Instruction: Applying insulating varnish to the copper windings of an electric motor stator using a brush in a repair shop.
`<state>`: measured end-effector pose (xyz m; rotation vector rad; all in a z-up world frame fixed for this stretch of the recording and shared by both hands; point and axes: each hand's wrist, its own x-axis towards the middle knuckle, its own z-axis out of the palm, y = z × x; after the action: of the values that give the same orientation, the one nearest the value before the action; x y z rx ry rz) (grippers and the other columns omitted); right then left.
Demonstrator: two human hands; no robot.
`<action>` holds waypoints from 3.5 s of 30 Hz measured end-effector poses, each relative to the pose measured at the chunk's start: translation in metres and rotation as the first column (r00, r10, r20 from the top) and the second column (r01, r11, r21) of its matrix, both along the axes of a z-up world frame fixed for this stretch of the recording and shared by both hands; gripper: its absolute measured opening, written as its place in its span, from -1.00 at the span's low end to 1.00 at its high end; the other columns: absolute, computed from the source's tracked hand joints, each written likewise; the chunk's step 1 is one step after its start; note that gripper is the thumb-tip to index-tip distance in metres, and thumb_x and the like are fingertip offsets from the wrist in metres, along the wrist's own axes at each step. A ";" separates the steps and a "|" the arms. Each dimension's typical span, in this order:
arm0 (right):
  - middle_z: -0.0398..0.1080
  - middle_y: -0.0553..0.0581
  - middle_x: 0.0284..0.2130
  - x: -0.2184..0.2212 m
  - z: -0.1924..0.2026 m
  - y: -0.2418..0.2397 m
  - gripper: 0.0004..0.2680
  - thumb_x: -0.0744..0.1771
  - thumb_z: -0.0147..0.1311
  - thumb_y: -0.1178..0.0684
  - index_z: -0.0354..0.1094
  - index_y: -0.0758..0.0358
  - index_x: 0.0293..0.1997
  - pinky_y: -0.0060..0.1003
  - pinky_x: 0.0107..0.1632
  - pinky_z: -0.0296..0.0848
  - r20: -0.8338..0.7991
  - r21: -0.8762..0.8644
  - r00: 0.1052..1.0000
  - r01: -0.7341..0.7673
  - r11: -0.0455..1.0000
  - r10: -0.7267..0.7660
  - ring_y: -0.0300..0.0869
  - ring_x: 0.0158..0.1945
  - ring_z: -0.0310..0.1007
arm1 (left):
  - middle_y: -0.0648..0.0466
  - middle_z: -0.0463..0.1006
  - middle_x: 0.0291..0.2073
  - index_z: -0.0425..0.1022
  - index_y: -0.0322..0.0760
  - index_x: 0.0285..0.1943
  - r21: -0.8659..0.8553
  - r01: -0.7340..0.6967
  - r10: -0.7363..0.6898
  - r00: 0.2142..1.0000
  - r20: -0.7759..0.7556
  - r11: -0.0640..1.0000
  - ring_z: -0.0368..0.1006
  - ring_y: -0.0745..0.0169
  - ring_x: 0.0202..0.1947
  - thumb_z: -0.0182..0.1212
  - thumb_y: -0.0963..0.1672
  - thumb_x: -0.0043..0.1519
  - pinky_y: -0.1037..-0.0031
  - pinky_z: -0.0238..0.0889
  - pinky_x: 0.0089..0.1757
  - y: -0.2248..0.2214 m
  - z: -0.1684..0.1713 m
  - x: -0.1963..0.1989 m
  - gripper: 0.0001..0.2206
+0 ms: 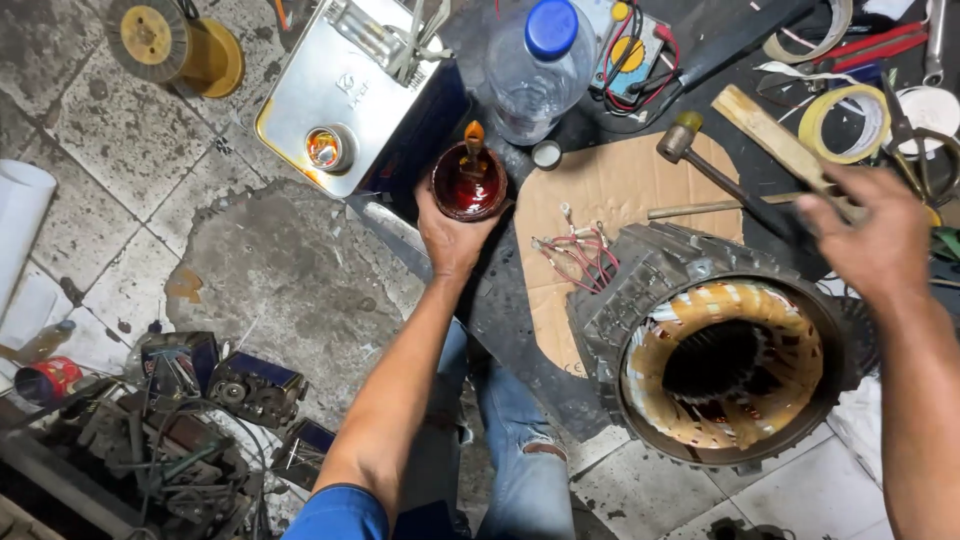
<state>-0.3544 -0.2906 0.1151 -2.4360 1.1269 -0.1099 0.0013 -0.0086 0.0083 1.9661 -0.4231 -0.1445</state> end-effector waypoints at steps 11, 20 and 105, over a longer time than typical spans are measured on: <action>0.44 0.27 -0.24 0.125 0.167 0.172 -0.65 0.31 0.36 0.29 0.42 0.61 0.22 -0.28 -0.13 0.41 0.365 0.017 0.929 -0.077 0.997 0.066 -0.13 -0.26 0.31 | -0.10 0.43 0.15 0.28 -0.35 0.29 -0.114 0.333 -0.302 0.926 0.227 0.936 0.40 -0.01 0.22 0.68 -0.01 -0.09 0.35 0.21 0.28 0.049 0.112 -0.019 -0.18; 0.42 0.01 -0.49 0.167 0.183 0.267 -0.81 0.25 0.36 0.15 0.60 0.15 -0.07 -0.33 -0.52 0.41 0.497 0.115 0.860 0.063 0.991 -0.112 -0.19 -0.57 0.43 | -0.08 0.57 0.09 0.41 -0.32 0.15 -0.143 0.580 -0.543 0.807 0.232 0.802 0.48 -0.13 0.12 0.58 0.11 -0.04 0.10 0.20 0.20 0.079 0.187 -0.056 -0.31; 0.38 0.06 -0.49 0.012 0.156 0.287 -0.86 0.43 0.00 0.04 0.38 0.28 0.00 -0.55 -0.50 0.42 0.391 0.819 0.431 0.240 0.521 -0.813 -0.35 -0.53 0.38 | 0.00 0.51 0.23 0.39 -0.20 0.31 -0.083 0.521 -0.468 0.818 0.335 0.850 0.38 -0.12 0.31 0.53 0.23 -0.02 -0.02 -0.04 0.33 0.084 0.198 -0.153 -0.19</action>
<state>-0.3428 -0.0041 0.2715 -1.0170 1.2296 -0.7451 -0.1513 0.0758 0.2063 1.6690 -1.1202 -0.1314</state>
